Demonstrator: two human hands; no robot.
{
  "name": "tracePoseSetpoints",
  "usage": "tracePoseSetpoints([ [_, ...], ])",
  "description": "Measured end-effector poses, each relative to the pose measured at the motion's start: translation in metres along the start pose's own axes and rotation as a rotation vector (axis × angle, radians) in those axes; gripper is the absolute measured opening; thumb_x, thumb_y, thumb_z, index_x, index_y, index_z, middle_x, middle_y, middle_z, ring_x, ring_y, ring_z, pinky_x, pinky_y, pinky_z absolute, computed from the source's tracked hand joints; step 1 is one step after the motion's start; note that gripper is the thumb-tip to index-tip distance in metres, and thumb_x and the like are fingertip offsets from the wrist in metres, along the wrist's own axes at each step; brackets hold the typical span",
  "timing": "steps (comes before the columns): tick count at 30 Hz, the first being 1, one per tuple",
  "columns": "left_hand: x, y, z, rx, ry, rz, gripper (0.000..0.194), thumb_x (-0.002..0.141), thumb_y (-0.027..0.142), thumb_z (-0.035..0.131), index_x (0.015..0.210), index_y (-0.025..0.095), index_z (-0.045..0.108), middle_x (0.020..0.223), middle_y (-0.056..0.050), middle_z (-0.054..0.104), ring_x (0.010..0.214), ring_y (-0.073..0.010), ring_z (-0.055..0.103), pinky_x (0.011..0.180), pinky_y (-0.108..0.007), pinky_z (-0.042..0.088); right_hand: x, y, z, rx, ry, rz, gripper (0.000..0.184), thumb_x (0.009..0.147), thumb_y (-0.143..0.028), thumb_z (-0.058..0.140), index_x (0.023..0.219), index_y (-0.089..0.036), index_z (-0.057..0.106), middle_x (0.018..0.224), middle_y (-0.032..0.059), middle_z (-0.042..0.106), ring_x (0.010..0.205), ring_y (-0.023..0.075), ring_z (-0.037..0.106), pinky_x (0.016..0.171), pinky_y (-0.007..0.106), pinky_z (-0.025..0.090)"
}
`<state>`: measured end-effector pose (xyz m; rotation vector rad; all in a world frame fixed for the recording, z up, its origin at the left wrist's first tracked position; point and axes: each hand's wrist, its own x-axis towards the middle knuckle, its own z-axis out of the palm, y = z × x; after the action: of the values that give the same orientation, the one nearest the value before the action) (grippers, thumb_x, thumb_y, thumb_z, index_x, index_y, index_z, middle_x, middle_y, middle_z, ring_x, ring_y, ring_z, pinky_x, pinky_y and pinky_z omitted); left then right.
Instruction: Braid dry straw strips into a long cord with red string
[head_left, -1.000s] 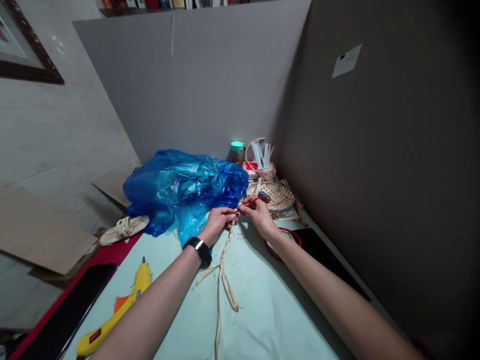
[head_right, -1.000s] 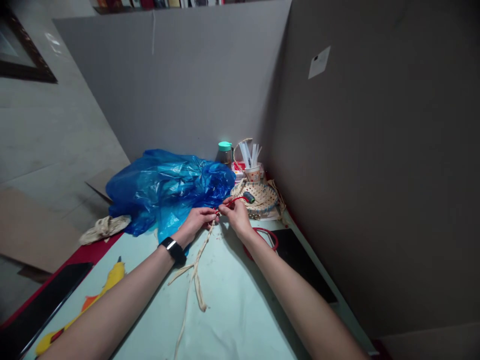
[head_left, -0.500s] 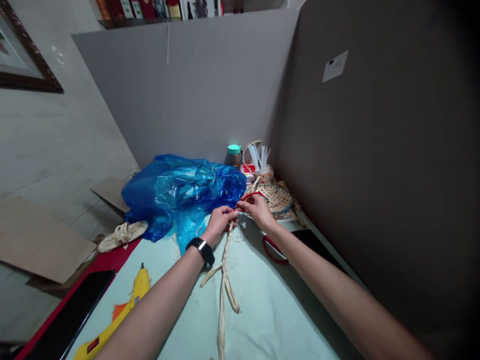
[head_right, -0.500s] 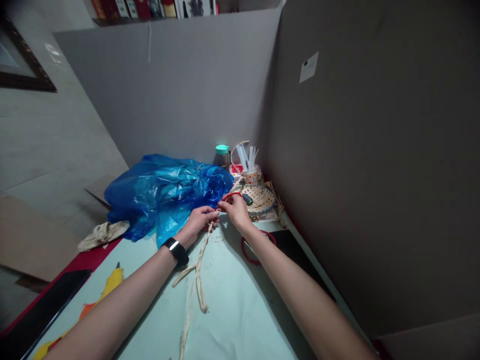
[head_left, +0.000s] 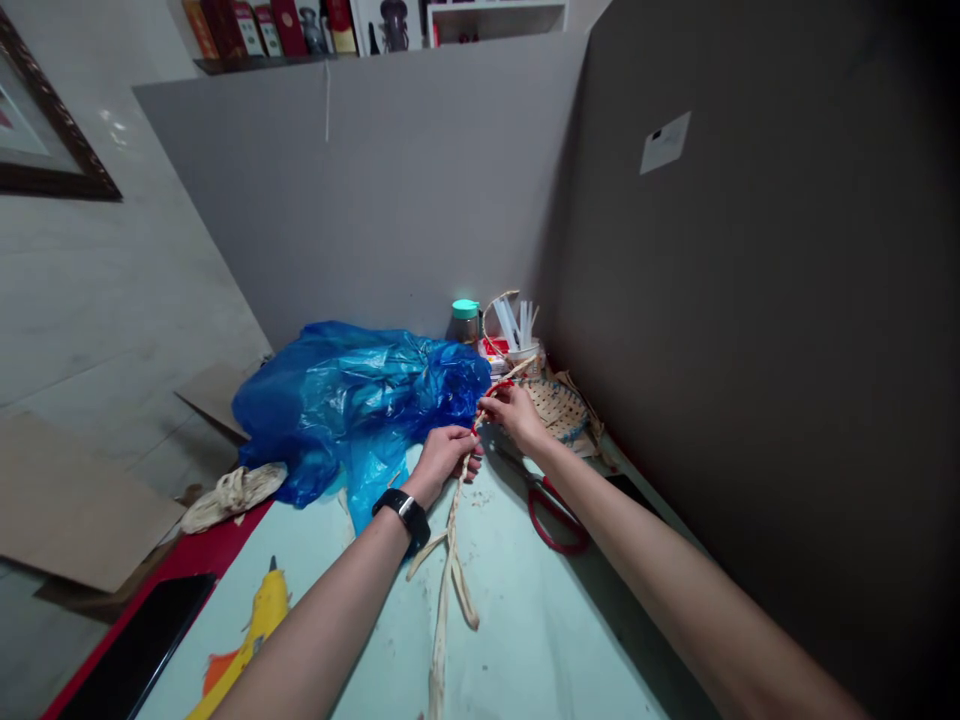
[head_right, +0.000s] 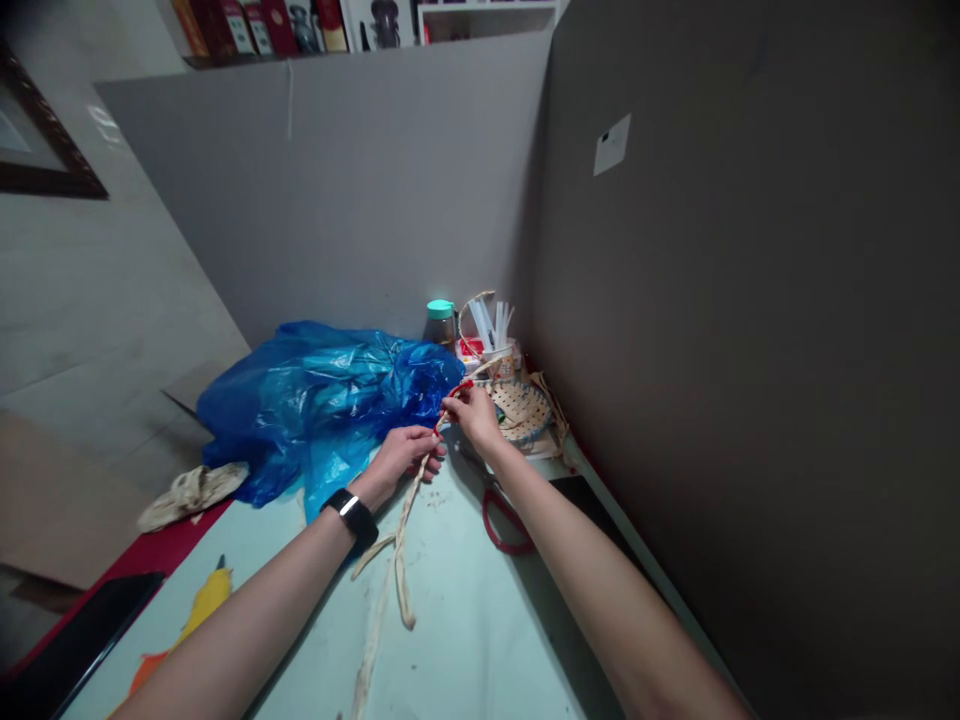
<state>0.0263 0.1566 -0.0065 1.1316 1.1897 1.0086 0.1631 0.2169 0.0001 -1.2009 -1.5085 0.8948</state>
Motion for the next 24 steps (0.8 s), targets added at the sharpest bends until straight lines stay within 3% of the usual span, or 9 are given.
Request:
tracePoseSetpoints([
  [5, 0.002, -0.008, 0.002, -0.013, 0.002, 0.003, 0.010, 0.076, 0.020, 0.056, 0.079, 0.011, 0.058, 0.071, -0.009, 0.066, 0.045, -0.0128, 0.060, 0.040, -0.024, 0.047, 0.003, 0.004, 0.000, -0.012, -0.015, -0.017, 0.013, 0.078, -0.027, 0.051, 0.074, -0.016, 0.055, 0.070, 0.0046, 0.066, 0.063, 0.0157, 0.062, 0.060, 0.025, 0.049],
  [12, 0.000, -0.014, 0.010, -0.010, 0.053, 0.019, 0.012, 0.079, 0.021, 0.049, 0.073, 0.012, 0.055, 0.061, -0.006, 0.064, 0.036, -0.0105, 0.055, 0.035, -0.020, 0.040, -0.003, 0.000, 0.002, -0.233, 0.026, -0.014, 0.014, 0.063, -0.016, 0.057, 0.077, -0.017, 0.057, 0.063, -0.0014, 0.060, 0.065, 0.0166, 0.058, 0.064, 0.026, 0.044],
  [19, -0.003, -0.011, 0.016, 0.007, 0.171, 0.051, 0.011, 0.075, 0.017, 0.050, 0.072, 0.013, 0.059, 0.059, -0.003, 0.064, 0.035, -0.0091, 0.053, 0.033, -0.018, 0.035, -0.031, -0.019, -0.004, -0.378, -0.049, -0.061, 0.005, 0.073, -0.023, 0.056, 0.074, -0.017, 0.055, 0.069, 0.0012, 0.065, 0.066, 0.0155, 0.059, 0.061, 0.023, 0.039],
  [24, -0.005, -0.012, 0.015, 0.028, 0.226, 0.087, 0.016, 0.075, 0.021, 0.053, 0.074, 0.012, 0.065, 0.055, -0.001, 0.062, 0.034, -0.0075, 0.050, 0.031, -0.016, 0.031, -0.042, -0.024, 0.001, -0.487, -0.054, -0.078, 0.019, 0.079, -0.031, 0.053, 0.066, -0.017, 0.053, 0.059, 0.0039, 0.061, 0.062, 0.0172, 0.057, 0.059, 0.025, 0.035],
])
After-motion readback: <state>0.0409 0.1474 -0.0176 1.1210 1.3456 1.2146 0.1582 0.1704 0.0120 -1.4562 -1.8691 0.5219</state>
